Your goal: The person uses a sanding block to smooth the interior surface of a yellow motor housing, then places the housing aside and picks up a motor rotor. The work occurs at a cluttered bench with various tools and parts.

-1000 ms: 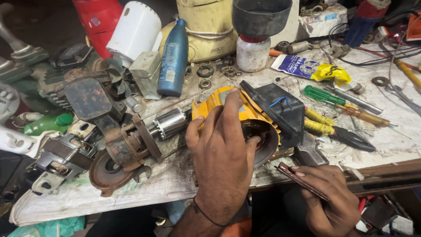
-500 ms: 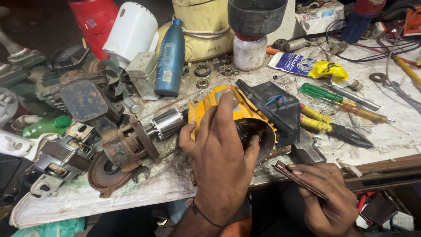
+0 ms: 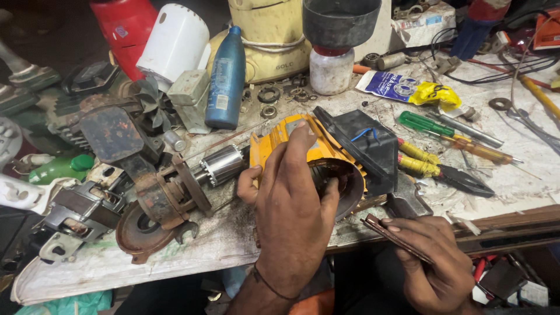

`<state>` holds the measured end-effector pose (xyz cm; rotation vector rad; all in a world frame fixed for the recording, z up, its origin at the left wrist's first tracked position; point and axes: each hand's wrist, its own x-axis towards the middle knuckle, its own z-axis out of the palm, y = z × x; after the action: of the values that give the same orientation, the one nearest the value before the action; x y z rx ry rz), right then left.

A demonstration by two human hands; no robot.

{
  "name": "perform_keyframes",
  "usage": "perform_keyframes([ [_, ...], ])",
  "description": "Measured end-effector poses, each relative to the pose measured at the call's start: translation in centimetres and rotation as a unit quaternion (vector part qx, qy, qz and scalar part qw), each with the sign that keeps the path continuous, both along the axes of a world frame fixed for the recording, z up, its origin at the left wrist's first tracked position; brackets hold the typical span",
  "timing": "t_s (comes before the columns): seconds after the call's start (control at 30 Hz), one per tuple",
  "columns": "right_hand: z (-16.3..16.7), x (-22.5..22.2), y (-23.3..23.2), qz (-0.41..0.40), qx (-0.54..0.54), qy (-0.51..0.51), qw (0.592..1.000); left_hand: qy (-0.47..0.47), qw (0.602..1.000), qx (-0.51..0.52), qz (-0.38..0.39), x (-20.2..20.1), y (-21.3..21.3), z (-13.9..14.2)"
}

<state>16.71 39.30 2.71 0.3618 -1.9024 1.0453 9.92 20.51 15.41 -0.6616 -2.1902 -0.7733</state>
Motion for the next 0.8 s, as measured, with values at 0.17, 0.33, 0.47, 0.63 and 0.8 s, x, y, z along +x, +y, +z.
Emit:
perform_keyframes([
  [0.17,-0.25,-0.18,-0.04,-0.002,-0.011,0.003,1.000,-0.007,1.000,-0.005,-0.001,-0.07,0.01,0.12],
  [0.33,-0.03,-0.40,-0.09,0.002,-0.010,0.006,1.000,-0.014,1.000,-0.009,0.002,-0.25,-0.01,0.66],
  [0.47,0.04,-0.36,-0.19,0.008,-0.004,0.006,1.000,-0.017,1.000,-0.006,0.005,-0.08,-0.26,0.56],
  [0.63,-0.22,-0.37,-0.28,0.013,0.002,0.007,1.000,0.002,1.000,0.006,0.009,-0.11,-0.19,0.04],
  [0.8,-0.40,-0.48,-0.54,0.011,-0.004,0.006,1.000,-0.009,1.000,-0.003,0.008,-0.38,-0.24,-0.15],
])
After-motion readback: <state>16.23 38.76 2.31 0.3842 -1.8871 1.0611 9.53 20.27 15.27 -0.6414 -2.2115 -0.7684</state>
